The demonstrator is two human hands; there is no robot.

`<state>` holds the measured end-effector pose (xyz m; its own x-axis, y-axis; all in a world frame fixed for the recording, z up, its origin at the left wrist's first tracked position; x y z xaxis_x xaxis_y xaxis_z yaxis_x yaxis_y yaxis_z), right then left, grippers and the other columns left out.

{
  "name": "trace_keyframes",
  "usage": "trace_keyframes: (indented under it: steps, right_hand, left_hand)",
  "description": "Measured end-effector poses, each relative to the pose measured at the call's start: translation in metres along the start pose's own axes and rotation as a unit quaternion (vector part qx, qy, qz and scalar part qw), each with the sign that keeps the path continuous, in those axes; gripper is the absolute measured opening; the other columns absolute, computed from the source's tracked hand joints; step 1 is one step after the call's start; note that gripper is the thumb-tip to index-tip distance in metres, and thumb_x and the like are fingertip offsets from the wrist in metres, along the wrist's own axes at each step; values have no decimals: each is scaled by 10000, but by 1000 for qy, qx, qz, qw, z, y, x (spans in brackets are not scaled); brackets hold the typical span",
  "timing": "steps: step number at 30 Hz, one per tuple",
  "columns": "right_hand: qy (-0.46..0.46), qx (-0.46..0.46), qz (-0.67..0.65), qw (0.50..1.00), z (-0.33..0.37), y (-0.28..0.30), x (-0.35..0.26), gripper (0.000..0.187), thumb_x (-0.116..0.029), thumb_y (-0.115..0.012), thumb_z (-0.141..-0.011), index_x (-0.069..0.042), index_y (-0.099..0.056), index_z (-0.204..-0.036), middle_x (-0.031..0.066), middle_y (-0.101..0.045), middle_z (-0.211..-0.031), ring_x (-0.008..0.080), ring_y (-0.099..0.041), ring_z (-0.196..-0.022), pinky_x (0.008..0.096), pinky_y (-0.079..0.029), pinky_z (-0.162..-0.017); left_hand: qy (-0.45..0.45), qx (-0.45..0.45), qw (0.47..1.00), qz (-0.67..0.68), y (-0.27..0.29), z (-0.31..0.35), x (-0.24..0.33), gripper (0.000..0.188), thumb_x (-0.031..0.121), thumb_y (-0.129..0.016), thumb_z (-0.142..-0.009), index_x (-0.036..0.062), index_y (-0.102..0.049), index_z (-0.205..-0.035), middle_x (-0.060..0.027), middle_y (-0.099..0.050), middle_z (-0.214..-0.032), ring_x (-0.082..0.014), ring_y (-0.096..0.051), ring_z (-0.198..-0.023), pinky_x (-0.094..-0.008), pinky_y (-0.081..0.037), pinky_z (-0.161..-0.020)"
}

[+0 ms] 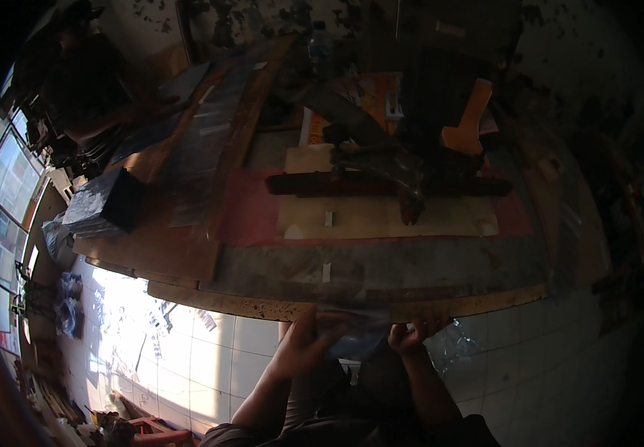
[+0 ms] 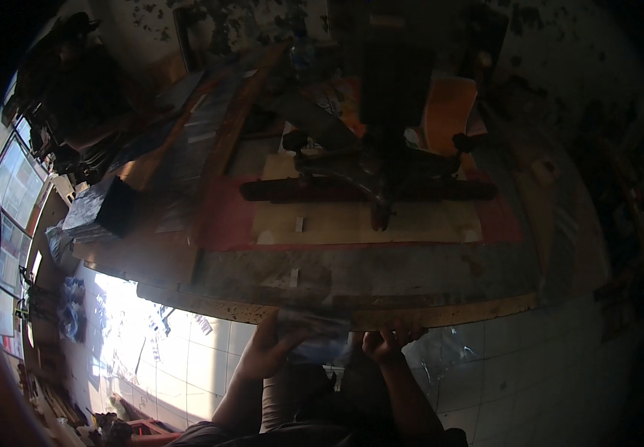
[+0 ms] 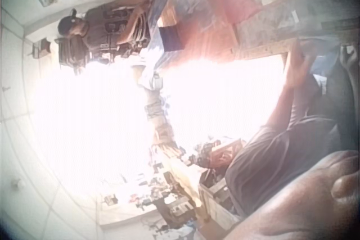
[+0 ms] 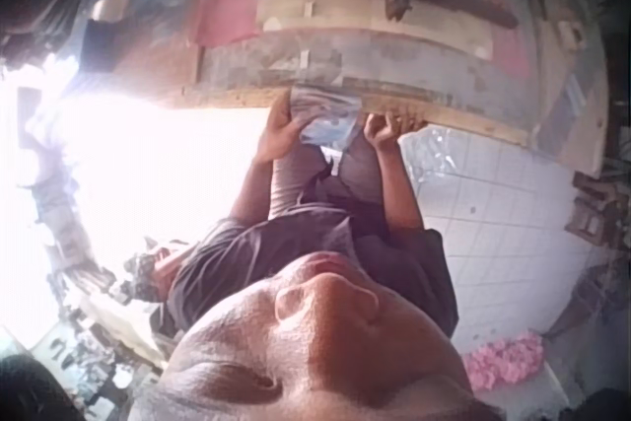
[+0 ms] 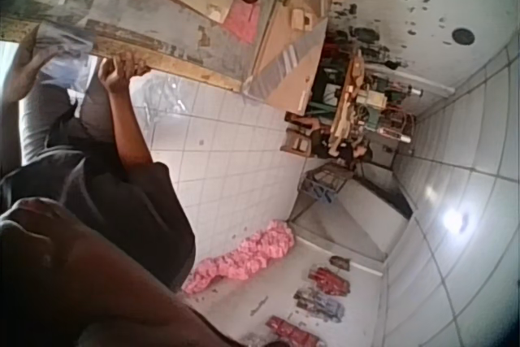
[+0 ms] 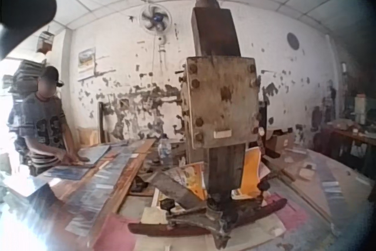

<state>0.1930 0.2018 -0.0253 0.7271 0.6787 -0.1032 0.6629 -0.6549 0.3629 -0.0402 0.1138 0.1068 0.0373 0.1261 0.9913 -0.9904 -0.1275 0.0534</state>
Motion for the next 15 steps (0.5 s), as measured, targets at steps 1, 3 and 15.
trace_keyframes:
  steps: [1,3,15]
  right_hand:
    - [2,2,2,1000,2,-1,1,408,-388,-602,-962,-146,-477,-1265,151,-399,-1438,441,-266,-1422,651,-194,-1148]
    - [0,8,2,1000,7,-3,2,410,-411,-593,-966,-158,-479,-1268,146,-403,-1435,440,-258,-1431,662,-184,-1149]
    - [-3,-4,10,1000,43,-14,6,416,-428,-666,-926,-205,-491,-1231,89,-442,-1324,400,-291,-1379,651,-185,-1139]
  left_hand:
    - [5,15,1000,22,-2,0,1,363,97,-703,-941,-19,-577,-1261,-131,-704,-1166,-193,-654,-1120,-340,-505,-973]
    - [15,43,997,65,-7,-1,1,317,165,-728,-935,-7,-646,-1187,-127,-724,-1150,-186,-648,-1123,-348,-483,-981]
    - [37,61,992,100,-11,1,12,305,127,-710,-948,-43,-621,-1186,-134,-722,-1107,-185,-651,-1101,-341,-500,-966]
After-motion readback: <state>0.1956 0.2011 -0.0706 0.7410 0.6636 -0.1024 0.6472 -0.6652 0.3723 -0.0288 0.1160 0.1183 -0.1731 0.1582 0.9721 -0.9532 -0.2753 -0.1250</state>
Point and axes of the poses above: each hand's wrist, its own z-axis away from the middle knuckle, its own y-axis out of the back of the hand, x = y × z, the point moved 3 cm from there along -z, towards the middle knuckle
